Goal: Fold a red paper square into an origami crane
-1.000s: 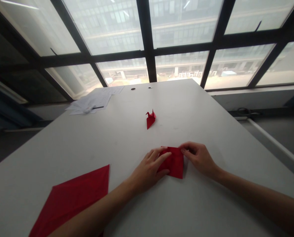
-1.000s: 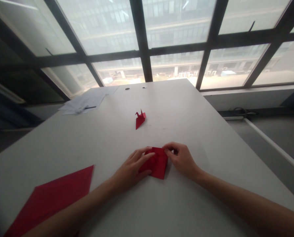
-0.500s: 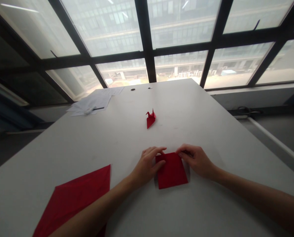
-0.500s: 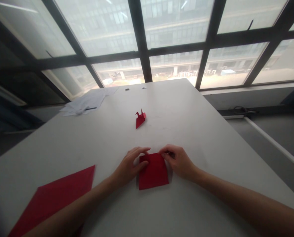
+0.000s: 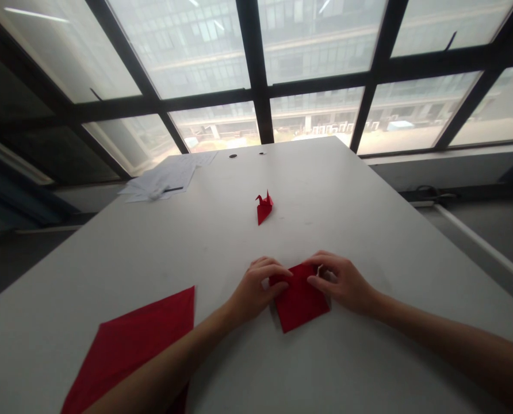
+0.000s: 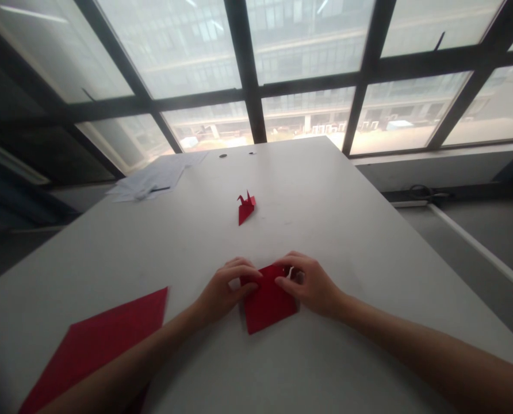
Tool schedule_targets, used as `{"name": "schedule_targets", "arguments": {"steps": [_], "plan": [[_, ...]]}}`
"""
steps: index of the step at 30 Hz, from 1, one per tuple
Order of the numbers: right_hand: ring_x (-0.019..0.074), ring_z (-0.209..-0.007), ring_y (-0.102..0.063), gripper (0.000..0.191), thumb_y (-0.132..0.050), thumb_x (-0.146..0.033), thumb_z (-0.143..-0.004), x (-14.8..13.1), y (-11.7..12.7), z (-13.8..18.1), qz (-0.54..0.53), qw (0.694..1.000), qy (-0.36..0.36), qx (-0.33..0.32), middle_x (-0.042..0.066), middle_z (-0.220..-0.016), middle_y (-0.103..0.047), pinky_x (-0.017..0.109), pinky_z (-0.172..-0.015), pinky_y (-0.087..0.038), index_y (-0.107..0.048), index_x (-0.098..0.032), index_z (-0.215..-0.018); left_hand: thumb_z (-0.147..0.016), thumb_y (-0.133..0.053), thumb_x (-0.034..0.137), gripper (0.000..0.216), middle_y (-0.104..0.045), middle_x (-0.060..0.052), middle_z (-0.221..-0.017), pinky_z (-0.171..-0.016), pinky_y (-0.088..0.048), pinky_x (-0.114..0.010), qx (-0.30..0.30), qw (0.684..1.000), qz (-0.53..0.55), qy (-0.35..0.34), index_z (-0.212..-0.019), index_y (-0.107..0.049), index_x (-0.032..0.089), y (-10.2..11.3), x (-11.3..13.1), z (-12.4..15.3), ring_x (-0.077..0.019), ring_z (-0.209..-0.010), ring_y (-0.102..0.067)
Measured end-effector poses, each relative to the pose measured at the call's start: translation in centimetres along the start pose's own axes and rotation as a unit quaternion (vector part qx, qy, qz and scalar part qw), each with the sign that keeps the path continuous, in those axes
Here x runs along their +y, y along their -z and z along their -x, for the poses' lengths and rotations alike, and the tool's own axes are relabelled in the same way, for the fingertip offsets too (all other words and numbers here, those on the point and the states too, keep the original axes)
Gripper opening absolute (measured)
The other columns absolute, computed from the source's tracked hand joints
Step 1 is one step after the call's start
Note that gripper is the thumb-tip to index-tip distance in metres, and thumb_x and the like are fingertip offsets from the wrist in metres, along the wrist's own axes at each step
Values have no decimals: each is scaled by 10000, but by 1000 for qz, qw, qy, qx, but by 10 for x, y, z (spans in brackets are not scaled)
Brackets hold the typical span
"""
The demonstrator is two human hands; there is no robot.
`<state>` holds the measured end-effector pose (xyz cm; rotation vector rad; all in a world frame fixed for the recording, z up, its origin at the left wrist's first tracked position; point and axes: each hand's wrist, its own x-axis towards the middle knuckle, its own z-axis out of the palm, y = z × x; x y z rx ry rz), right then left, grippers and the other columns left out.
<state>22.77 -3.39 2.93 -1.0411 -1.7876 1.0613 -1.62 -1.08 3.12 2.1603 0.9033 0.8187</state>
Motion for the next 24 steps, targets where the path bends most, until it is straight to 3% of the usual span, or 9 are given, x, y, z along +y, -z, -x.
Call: {"name": "schedule_targets", "arguments": {"steps": [5, 13, 19, 24], "plan": [[134, -732, -564, 388, -738, -207, -780, 2, -2, 2, 60, 998, 5, -23, 42, -1026, -640, 263, -650, -486, -674, -237, -1161, -863, -689, 224, 221, -686, -35, -973, -876, -470, -315, 40, 999, 19, 31, -1082, -705, 247, 1, 0, 0, -178, -915, -618], [119, -690, -541, 138, -639, -188, -864, 7, -3, 0, 77, 997, 18, 13, 26, -899, -622, 241, -588, -430, -747, -227, -941, -821, -737, 206, 182, -690, -36, -911, -851, -484, -317, 83, 996, -14, 21, -998, -745, 242, -2, -1, -1, -180, -880, -618], [155, -812, -589, 124, -629, -207, -880, 10, -4, 1, 49, 998, 30, 33, 48, -922, -626, 243, -648, -480, -747, -224, -914, -803, -749, 186, 211, -677, -53, -996, -888, -499, -346, 110, 993, -17, 33, -1004, -748, 249, -3, -3, -1, -198, -953, -620], [158, -785, -591, 141, -615, -216, -888, 10, -4, 2, 53, 997, 27, 39, 54, -913, -635, 246, -626, -487, -751, -227, -921, -813, -734, 174, 115, -674, -53, -969, -874, -508, -343, 116, 992, -6, 46, -896, -768, 247, -4, -3, -1, -197, -936, -627]]}}
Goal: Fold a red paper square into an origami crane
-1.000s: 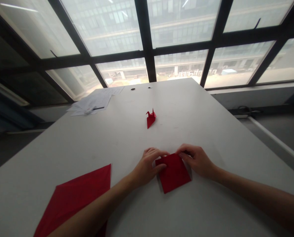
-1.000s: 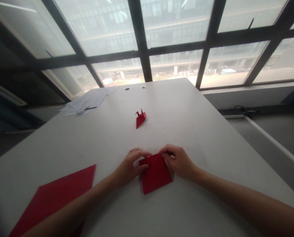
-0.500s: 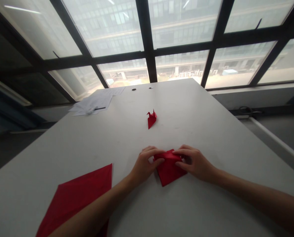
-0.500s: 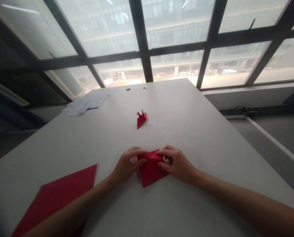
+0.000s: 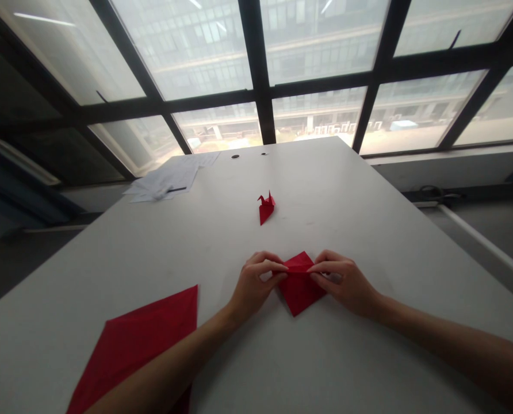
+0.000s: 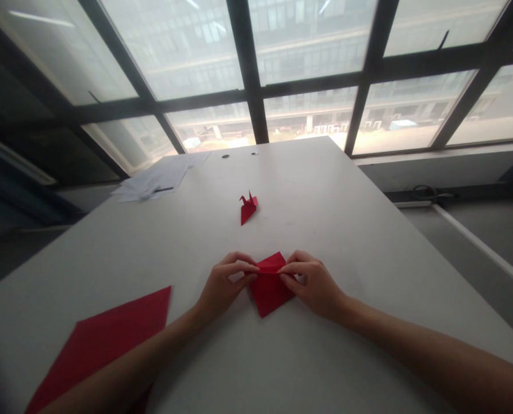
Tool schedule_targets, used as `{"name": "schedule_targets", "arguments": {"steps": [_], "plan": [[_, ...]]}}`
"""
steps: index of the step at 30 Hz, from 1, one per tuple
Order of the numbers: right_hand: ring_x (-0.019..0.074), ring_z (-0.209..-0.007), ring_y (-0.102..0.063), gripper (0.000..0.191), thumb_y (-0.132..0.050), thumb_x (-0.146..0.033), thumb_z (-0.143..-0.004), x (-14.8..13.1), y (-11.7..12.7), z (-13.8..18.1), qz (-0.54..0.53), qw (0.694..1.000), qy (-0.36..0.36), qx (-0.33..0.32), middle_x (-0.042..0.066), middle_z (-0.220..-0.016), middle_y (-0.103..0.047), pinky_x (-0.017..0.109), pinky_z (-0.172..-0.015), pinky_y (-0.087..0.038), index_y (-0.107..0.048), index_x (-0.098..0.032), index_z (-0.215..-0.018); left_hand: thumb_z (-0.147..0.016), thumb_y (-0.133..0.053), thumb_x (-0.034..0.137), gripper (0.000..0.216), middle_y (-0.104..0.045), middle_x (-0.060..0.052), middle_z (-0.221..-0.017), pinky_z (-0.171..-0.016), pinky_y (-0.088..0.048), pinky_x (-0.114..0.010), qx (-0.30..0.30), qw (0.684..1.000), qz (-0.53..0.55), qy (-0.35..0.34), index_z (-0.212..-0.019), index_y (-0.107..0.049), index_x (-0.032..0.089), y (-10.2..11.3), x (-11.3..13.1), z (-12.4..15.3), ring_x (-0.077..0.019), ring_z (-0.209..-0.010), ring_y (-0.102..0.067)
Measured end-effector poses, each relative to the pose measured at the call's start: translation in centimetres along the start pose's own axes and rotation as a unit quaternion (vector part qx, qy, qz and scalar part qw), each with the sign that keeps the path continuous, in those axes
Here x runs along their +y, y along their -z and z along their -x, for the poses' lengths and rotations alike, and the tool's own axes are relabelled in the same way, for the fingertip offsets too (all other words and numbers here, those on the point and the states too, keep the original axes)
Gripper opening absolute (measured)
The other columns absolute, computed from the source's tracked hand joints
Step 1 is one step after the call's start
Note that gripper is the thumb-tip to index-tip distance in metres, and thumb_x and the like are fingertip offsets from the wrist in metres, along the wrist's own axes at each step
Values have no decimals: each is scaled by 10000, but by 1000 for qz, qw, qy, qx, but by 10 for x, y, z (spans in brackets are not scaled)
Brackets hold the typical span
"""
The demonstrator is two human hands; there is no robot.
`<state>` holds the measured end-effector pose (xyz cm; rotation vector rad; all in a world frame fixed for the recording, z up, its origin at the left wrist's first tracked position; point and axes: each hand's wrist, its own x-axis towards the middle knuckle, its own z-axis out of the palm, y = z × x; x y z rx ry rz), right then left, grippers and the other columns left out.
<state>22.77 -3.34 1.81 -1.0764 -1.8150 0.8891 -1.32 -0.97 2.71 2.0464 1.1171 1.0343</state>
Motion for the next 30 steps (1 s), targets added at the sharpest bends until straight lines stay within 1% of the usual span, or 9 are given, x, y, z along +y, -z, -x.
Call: {"name": "schedule_targets", "arguments": {"steps": [6, 9, 13, 17, 19, 22, 25, 27, 30], "plan": [[153, -767, -599, 140, -612, -225, -889, -3, 0, -1, 11, 1000, 7, 6, 49, -910, -654, 254, -630, -483, -745, -227, -932, -819, -730, 177, 84, -671, -48, -968, -872, -503, -334, -4, 1000, 5, 2, -863, -759, 242, 0, 0, 0, -192, -934, -626], [152, -755, -604, 166, -621, -251, -889, -5, 1, -1, 23, 1000, -4, 14, 37, -891, -666, 264, -652, -490, -724, -234, -1019, -842, -704, 175, 98, -679, -40, -972, -878, -494, -334, -11, 1000, -2, -5, -894, -746, 246, 0, 0, 0, -187, -939, -620], [162, -762, -622, 270, -678, -282, -851, -3, 2, -1, 29, 999, -37, 24, 30, -888, -687, 282, -691, -512, -678, -229, -1116, -861, -685, 183, 95, -703, -26, -943, -896, -469, -345, -22, 999, -35, -25, -920, -724, 247, 0, 0, 0, -186, -927, -615], [168, -803, -631, 246, -658, -220, -846, -1, 1, -2, 11, 1000, -24, 15, 34, -924, -687, 284, -711, -526, -678, -232, -1090, -860, -687, 183, 94, -716, -16, -925, -890, -455, -343, -31, 997, -63, -17, -930, -707, 243, -1, 0, 0, -189, -912, -621], [173, -853, -635, 235, -632, -169, -845, -2, 2, -2, 3, 1000, 4, 6, 39, -971, -679, 286, -737, -534, -687, -237, -1063, -851, -703, 205, 139, -720, -18, -954, -896, -448, -351, -38, 996, -80, -8, -983, -702, 251, -1, 0, 0, -199, -933, -621], [194, -950, -628, 249, -603, -124, -844, -4, 3, -3, 13, 998, 52, 10, 58, -1042, -657, 328, -833, -539, -695, -237, -1046, -845, -719, 258, 251, -722, -30, -1013, -921, -431, -372, -69, 992, -105, -16, -1093, -690, 274, -3, -1, 0, -220, -982, -614], [217, -1048, -606, 281, -571, -113, -855, -5, 2, -2, 20, 996, 79, 25, 80, -1125, -618, 381, -921, -531, -687, -241, -1076, -834, -729, 243, 341, -726, -36, -1034, -933, -425, -387, -85, 989, -116, -27, -1167, -670, 285, -4, -3, 0, -228, -993, -618], [212, -1064, -606, 310, -549, -113, -862, -3, 0, -1, 2, 997, 76, 34, 88, -1202, -579, 384, -923, -545, -671, -249, -1113, -813, -740, 191, 407, -731, -32, -1023, -931, -426, -391, -77, 990, -116, -22, -1199, -654, 283, -4, -4, 0, -227, -982, -625], [178, -972, -638, 415, -572, -124, -843, 2, -3, 0, -49, 997, 37, 40, 88, -1241, -563, 350, -848, -585, -599, -261, -1233, -786, -744, 125, 491, -734, -19, -981, -919, -431, -383, -59, 993, -106, -11, -1238, -632, 280, -4, -3, 0, -211, -936, -634]]}}
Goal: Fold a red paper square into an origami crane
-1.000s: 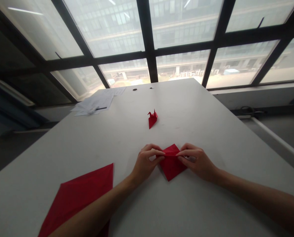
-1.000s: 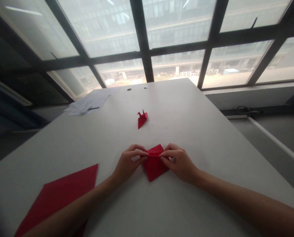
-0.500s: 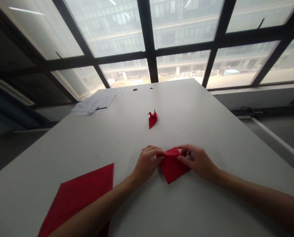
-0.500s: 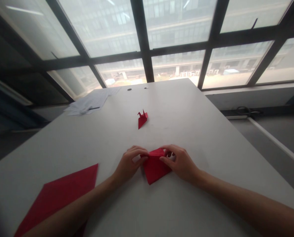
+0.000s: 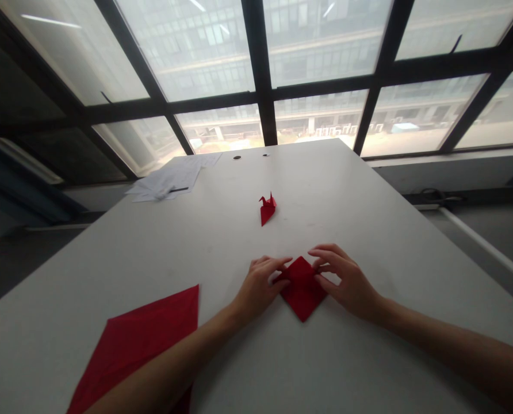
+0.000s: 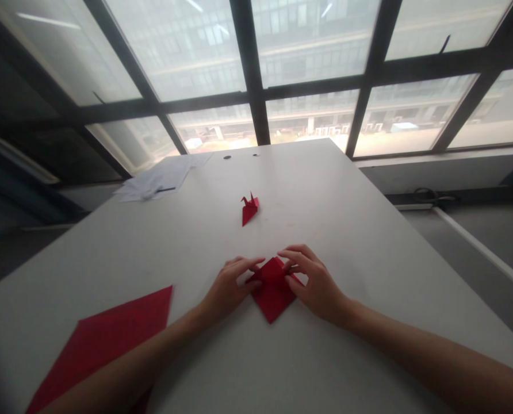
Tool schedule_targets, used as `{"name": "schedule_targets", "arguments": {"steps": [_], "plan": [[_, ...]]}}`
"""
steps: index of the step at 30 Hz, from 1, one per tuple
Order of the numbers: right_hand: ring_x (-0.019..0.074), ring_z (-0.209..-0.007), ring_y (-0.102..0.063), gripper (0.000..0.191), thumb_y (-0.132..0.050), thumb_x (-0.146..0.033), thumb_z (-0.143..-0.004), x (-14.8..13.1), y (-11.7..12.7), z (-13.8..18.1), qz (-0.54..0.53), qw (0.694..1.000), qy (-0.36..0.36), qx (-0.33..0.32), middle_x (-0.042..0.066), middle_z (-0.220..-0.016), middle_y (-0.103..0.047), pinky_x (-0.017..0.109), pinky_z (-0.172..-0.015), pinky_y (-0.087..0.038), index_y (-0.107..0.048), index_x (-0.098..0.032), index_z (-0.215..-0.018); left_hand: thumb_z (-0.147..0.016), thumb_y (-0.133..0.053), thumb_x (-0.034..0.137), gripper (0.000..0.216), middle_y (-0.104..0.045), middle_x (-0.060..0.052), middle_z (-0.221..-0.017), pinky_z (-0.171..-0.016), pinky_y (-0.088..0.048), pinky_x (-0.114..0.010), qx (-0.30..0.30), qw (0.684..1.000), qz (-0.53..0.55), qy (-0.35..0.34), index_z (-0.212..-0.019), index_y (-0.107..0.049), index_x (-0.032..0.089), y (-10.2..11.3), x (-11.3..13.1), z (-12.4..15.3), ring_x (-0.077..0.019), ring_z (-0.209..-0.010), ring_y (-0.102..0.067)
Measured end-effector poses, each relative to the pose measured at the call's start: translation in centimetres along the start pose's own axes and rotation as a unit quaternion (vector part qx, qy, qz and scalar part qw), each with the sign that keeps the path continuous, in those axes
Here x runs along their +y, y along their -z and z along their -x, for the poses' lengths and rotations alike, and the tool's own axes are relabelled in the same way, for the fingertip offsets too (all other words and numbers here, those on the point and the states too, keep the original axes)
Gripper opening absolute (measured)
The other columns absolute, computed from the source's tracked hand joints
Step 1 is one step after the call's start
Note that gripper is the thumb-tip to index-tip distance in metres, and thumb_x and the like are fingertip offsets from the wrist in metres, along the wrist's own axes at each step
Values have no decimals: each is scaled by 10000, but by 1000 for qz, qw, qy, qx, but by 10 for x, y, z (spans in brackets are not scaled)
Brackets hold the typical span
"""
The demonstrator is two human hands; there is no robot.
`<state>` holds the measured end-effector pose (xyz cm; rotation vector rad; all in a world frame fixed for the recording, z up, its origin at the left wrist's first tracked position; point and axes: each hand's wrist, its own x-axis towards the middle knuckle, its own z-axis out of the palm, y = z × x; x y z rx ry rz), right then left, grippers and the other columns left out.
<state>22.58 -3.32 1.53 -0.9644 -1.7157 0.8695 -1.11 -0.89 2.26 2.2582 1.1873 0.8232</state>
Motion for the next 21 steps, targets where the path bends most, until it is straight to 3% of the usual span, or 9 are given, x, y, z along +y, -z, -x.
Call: {"name": "schedule_targets", "arguments": {"steps": [3, 6, 8, 10, 16, 21], "plan": [[156, -845, -643, 533, -629, -132, -800, 2, 0, -1, -13, 999, -49, -19, 49, -1043, -649, 303, -746, -585, -529, -252, -1309, -788, -735, 112, 385, -723, -10, -908, -876, -442, -357, -1, 1000, 11, -4, -1139, -686, 264, 2, 2, -1, -185, -851, -632], [142, -747, -613, 344, -635, -118, -789, 1, 2, -2, 32, 997, -50, -51, 28, -913, -674, 266, -670, -542, -642, -218, -1117, -792, -731, 119, 195, -712, -17, -843, -828, -454, -335, 0, 1000, 24, -17, -947, -743, 237, 2, 4, -1, -172, -795, -628], [149, -764, -614, 192, -625, -99, -795, 0, 3, -3, 64, 995, -22, -68, 38, -912, -680, 269, -688, -525, -688, -203, -943, -793, -730, 126, 129, -714, -27, -837, -823, -465, -329, 15, 999, 35, -25, -871, -750, 226, 2, 3, 0, -171, -794, -639], [164, -815, -623, 168, -596, -82, -817, 0, 4, -3, 84, 993, 17, -77, 51, -926, -683, 285, -731, -522, -698, -204, -875, -804, -713, 126, 113, -719, -35, -857, -839, -475, -331, 26, 998, 35, -36, -833, -752, 228, 1, 2, 1, -171, -813, -652], [207, -950, -615, 288, -542, -64, -851, -5, 9, -2, 203, 960, 130, -145, 66, -1019, -700, 385, -879, -490, -714, -245, -992, -837, -543, 17, 327, -737, -30, -996, -952, -458, -374, -1, 995, -5, -95, -918, -749, 257, -2, -3, 5, -172, -944, -668], [255, -1087, -589, 292, -682, -259, -837, -15, 16, -2, 258, 929, 161, -211, 74, -1133, -682, 436, -972, -447, -699, -277, -1129, -811, -493, -14, 392, -740, -28, -1062, -1044, -420, -424, -14, 998, 5, -67, -960, -743, 248, -1, -2, 6, -196, -1063, -654]]}}
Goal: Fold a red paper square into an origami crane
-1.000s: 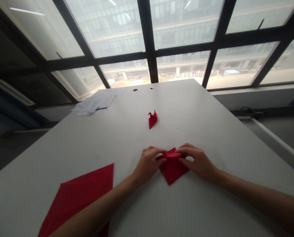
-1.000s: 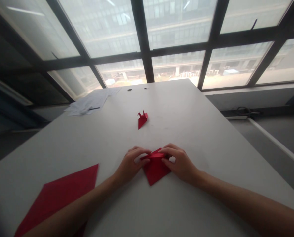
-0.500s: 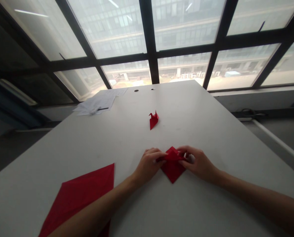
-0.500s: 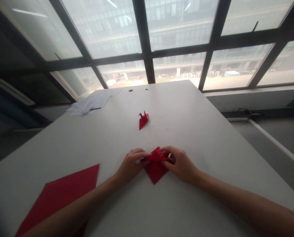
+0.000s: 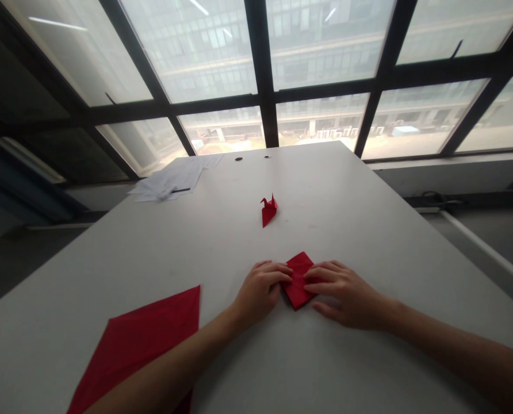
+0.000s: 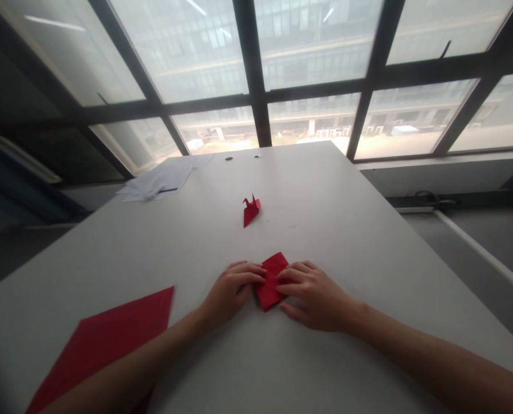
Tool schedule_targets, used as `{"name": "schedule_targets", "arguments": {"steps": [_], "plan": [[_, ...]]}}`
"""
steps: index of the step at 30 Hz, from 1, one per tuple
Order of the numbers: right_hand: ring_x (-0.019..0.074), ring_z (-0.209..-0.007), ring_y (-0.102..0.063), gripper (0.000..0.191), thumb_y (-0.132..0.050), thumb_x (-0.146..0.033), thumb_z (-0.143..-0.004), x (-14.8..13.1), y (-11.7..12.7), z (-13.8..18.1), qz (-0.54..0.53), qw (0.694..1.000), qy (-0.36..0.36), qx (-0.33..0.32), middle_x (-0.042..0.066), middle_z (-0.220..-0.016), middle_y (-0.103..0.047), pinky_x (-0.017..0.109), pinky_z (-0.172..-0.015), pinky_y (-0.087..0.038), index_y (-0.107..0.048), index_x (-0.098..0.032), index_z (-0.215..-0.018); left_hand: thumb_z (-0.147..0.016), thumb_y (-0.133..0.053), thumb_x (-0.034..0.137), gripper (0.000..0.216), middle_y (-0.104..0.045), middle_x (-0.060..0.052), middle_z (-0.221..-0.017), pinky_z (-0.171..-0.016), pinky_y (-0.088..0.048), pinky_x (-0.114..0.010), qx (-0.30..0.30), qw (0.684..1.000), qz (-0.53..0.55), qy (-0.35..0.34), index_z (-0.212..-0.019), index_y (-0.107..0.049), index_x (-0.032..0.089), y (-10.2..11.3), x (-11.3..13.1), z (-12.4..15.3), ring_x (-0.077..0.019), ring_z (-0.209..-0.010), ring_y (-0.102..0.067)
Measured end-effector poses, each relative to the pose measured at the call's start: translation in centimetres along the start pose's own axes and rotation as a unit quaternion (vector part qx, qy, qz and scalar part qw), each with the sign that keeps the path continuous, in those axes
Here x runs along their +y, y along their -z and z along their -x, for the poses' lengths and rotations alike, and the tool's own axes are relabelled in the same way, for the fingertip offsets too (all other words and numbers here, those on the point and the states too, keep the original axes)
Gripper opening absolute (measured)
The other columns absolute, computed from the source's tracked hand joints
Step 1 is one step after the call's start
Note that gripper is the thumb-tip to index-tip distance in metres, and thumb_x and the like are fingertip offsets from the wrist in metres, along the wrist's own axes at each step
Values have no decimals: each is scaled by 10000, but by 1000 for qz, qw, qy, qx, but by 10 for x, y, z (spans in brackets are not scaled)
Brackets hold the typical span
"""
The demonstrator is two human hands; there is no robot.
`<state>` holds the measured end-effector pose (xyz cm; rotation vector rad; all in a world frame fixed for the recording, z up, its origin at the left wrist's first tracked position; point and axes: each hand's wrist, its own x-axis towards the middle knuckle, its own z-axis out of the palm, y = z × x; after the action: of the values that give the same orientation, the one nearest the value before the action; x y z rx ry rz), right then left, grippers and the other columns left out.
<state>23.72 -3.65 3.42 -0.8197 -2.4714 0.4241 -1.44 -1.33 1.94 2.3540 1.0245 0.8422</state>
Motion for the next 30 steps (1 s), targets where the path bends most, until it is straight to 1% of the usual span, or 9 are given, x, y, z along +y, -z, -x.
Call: {"name": "schedule_targets", "arguments": {"steps": [4, 8, 12, 14, 17, 19, 25, 27, 30], "plan": [[267, -1142, -560, 274, -664, -301, -873, -1, 1, 0, 11, 1000, -5, -16, 74, -1180, -662, 452, -994, -435, -694, -289, -1146, -887, -560, 126, 310, -711, -53, -1144, -1019, -447, -413, 14, 999, -5, 36, -1140, -690, 251, 3, 4, -1, -210, -1094, -634], [235, -1077, -584, 241, -574, -236, -931, 3, -3, 0, -26, 999, -33, 19, 73, -1151, -666, 427, -964, -467, -684, -273, -1142, -896, -647, 305, 279, -668, -72, -1242, -1073, -399, -440, -13, 1000, -9, 12, -1170, -681, 265, 6, 7, -3, -241, -1212, -570], [230, -1058, -594, 295, -515, -180, -945, 9, -8, -1, -65, 990, -80, 93, 91, -1131, -669, 405, -934, -501, -655, -254, -1194, -677, -824, 510, 667, -636, -99, -1299, -1136, -298, -516, -62, 997, -27, -32, -1274, -626, 289, 8, 7, -3, -313, -1309, -487], [229, -1044, -600, 288, -496, -181, -955, 12, -10, -2, -74, 985, -99, 117, 92, -1108, -675, 406, -930, -506, -659, -245, -1184, -663, -839, 493, 654, -645, -94, -1283, -1142, -276, -526, -62, 997, -32, -40, -1255, -638, 300, 6, 5, -3, -311, -1299, -497], [234, -1047, -595, 262, -526, -222, -955, 12, -9, -2, -81, 983, -118, 119, 93, -1103, -677, 410, -929, -502, -655, -236, -1183, -822, -743, 315, 268, -703, -68, -1162, -1096, -349, -478, -20, 999, -14, -33, -1088, -718, 294, 3, 1, -3, -248, -1158, -605], [244, -1068, -586, 298, -596, -275, -928, 12, -8, -2, -78, 983, -120, 111, 96, -1128, -671, 413, -932, -498, -634, -239, -1221, -872, -675, 225, 139, -734, -57, -1068, -1055, -398, -444, 10, 1000, 10, -22, -981, -746, 275, 1, 0, -4, -216, -1042, -658], [300, -1154, -544, 795, -857, -443, -670, 14, -9, -1, -46, 993, -89, 62, 122, -1262, -619, 472, -996, -451, -524, -245, -1365, -911, -617, 228, 130, -757, -38, -955, -931, -493, -365, 51, 994, 78, 54, -951, -741, 240, 4, 1, -5, -187, -890, -688], [291, -1147, -546, 734, -843, -411, -699, 15, -10, -1, -46, 992, -98, 70, 115, -1250, -626, 465, -993, -451, -537, -246, -1346, -919, -607, 238, 139, -755, -32, -947, -859, -519, -327, 48, 991, 96, 76, -958, -741, 238, 4, 1, -5, -179, -862, -686], [268, -1118, -559, 555, -807, -309, -754, 16, -12, -3, -67, 988, -109, 84, 100, -1205, -644, 426, -973, -465, -595, -242, -1262, -920, -613, 245, 133, -758, -24, -964, -926, -500, -339, 52, 990, 108, 78, -956, -741, 240, 4, 1, -4, -179, -888, -690]]}}
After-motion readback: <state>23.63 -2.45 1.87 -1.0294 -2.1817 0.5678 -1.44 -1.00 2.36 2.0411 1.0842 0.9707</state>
